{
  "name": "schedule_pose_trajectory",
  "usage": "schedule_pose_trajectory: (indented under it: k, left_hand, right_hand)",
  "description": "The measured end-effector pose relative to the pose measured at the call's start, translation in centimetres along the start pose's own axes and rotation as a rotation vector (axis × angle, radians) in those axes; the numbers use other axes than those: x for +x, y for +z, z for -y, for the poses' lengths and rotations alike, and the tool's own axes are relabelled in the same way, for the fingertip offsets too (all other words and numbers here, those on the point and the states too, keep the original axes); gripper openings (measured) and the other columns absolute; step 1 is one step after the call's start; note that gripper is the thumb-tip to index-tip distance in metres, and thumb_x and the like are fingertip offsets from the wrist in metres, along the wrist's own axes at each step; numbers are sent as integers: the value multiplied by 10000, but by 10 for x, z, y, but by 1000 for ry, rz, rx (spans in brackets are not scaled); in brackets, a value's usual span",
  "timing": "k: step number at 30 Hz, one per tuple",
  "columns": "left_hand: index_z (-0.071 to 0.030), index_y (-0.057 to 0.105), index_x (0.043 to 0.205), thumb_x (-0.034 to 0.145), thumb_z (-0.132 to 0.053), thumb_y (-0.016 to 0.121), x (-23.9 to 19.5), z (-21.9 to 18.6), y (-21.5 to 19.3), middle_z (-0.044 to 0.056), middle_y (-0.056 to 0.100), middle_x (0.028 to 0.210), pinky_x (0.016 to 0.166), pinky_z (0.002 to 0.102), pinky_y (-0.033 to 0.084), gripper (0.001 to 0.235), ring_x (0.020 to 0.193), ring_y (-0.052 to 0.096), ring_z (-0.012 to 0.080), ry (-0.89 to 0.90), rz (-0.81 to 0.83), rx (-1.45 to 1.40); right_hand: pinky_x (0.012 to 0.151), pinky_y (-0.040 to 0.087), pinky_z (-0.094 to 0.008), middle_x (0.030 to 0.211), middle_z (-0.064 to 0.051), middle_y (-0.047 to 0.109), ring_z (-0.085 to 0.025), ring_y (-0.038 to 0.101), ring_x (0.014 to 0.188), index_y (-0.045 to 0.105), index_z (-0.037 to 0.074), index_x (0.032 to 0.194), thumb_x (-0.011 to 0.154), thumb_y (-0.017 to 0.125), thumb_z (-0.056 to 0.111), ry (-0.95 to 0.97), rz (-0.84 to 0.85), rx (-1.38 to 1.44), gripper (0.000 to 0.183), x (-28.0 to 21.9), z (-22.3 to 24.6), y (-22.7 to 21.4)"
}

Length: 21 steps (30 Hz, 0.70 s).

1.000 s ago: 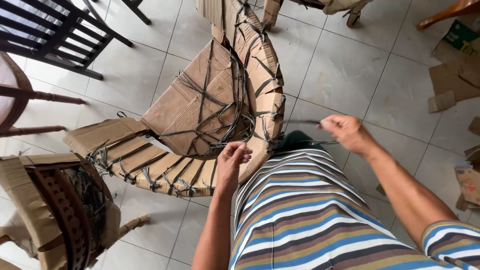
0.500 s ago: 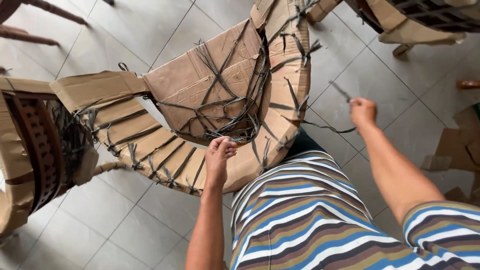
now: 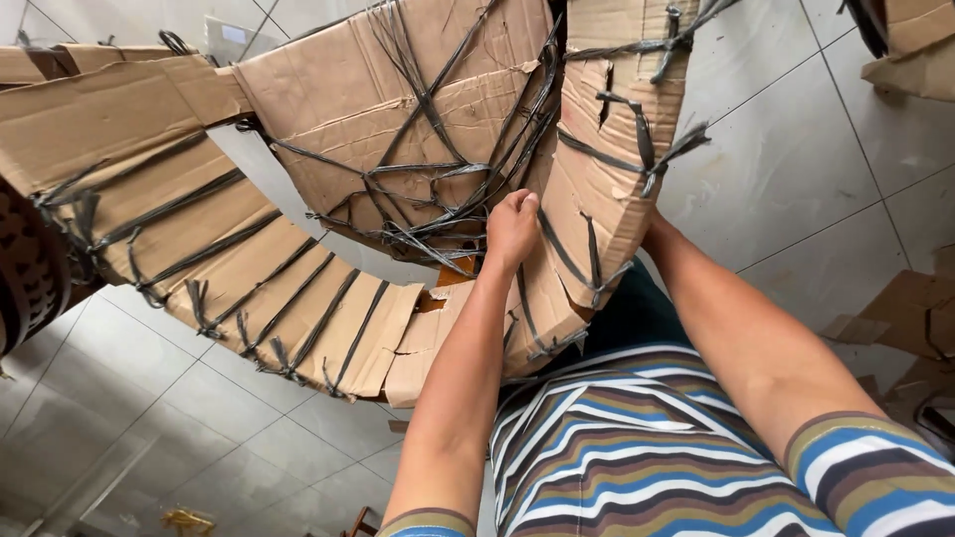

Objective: Securing black plastic strips to a cardboard-covered chair frame by wrapping and tying them.

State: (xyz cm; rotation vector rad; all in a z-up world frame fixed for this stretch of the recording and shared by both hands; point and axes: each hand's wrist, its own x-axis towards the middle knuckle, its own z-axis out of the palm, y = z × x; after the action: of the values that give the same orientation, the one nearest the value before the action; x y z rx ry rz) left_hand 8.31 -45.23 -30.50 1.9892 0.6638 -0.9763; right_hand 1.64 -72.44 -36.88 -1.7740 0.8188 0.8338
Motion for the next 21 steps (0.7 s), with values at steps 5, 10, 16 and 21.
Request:
schedule_pose_trajectory:
  k: [5,10,16,21]
  left_hand:
    - [-190,775,1161,928,-561,568,4,-34,17,123,760,1079,978,493,531,484,1136,689,354,-75,71,-86]
    - [-24,740,965,917,-471,672,42,-18,40,121,677,803,655,381,571,455,763,672,259,-313,58,-524]
    - [-22,702,778,892,-349,719,25,-55,15,96,596,694,554,334,476,347,664,568,201,-155,-114,-566]
    - [-19,788,1091,1056,-352,531,-24,-94,-59,150,760,948,793,318,594,422,813,705,179,98,-169,-437]
  right_hand:
    - [682,555,-346,819,-35,713,-158,684,796,754,212,1124,1017,578,367,34,92,-46,258,-2,14,-5]
    - [664,563,-334,848,8,718,-139,694,817,746,271,1147,1026,568,425,92,169,-72,265,-9,-14,-4]
    - [642,573,-319,882,60,724,-116,705,843,737,341,1174,1037,556,495,122,248,-116,274,-22,-18,-10]
    - [624,581,-307,911,104,730,-98,715,865,729,400,1197,1046,546,553,60,289,-159,283,-40,23,-35]
